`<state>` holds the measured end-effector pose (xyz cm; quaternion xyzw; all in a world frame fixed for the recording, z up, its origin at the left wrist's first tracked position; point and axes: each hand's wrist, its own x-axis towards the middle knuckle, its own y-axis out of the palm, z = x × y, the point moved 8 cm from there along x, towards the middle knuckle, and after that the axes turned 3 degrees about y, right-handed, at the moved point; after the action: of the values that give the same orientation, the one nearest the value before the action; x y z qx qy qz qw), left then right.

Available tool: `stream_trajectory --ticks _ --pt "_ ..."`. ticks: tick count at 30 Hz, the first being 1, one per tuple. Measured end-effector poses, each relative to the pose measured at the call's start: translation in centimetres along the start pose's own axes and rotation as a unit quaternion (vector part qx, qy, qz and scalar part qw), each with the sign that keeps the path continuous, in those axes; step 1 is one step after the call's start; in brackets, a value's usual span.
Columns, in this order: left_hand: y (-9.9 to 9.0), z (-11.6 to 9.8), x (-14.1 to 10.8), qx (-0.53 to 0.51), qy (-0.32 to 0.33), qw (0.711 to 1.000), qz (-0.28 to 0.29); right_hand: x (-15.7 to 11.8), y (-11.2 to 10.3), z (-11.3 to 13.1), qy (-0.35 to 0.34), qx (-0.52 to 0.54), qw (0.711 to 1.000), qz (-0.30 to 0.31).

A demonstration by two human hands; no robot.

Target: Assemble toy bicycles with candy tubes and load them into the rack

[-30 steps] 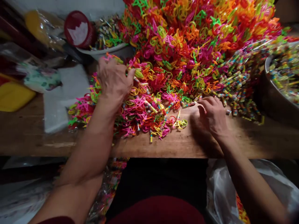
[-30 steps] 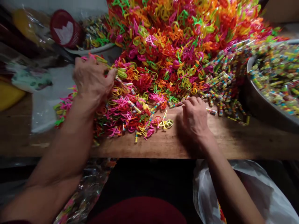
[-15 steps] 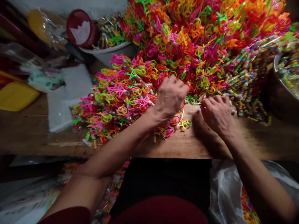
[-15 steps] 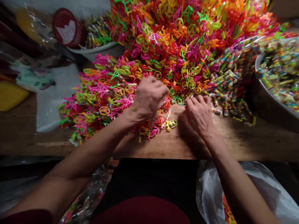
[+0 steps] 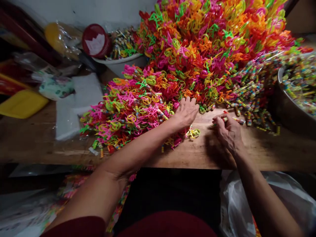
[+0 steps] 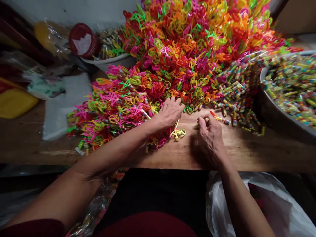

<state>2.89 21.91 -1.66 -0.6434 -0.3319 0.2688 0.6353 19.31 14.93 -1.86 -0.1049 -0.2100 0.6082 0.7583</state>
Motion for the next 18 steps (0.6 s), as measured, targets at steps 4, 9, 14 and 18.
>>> stream_trajectory --ticks 4,9,14,18 --pt "0.2 0.0 0.1 0.053 0.007 0.998 0.015 1.7 1.7 2.4 -0.056 -0.191 0.98 0.007" --pt "-0.1 -0.1 -0.1 0.08 0.006 0.997 0.019 3.9 5.3 2.8 -0.049 -0.446 0.887 0.104" --pt "-2.4 -0.8 0.5 0.093 -0.017 0.994 0.059 4.5 7.1 2.6 -0.062 -0.49 0.859 0.137" --pt "-5.5 -0.2 0.8 0.045 -0.063 0.997 -0.01 3.1 5.5 3.2 -0.099 -0.473 0.87 0.101"
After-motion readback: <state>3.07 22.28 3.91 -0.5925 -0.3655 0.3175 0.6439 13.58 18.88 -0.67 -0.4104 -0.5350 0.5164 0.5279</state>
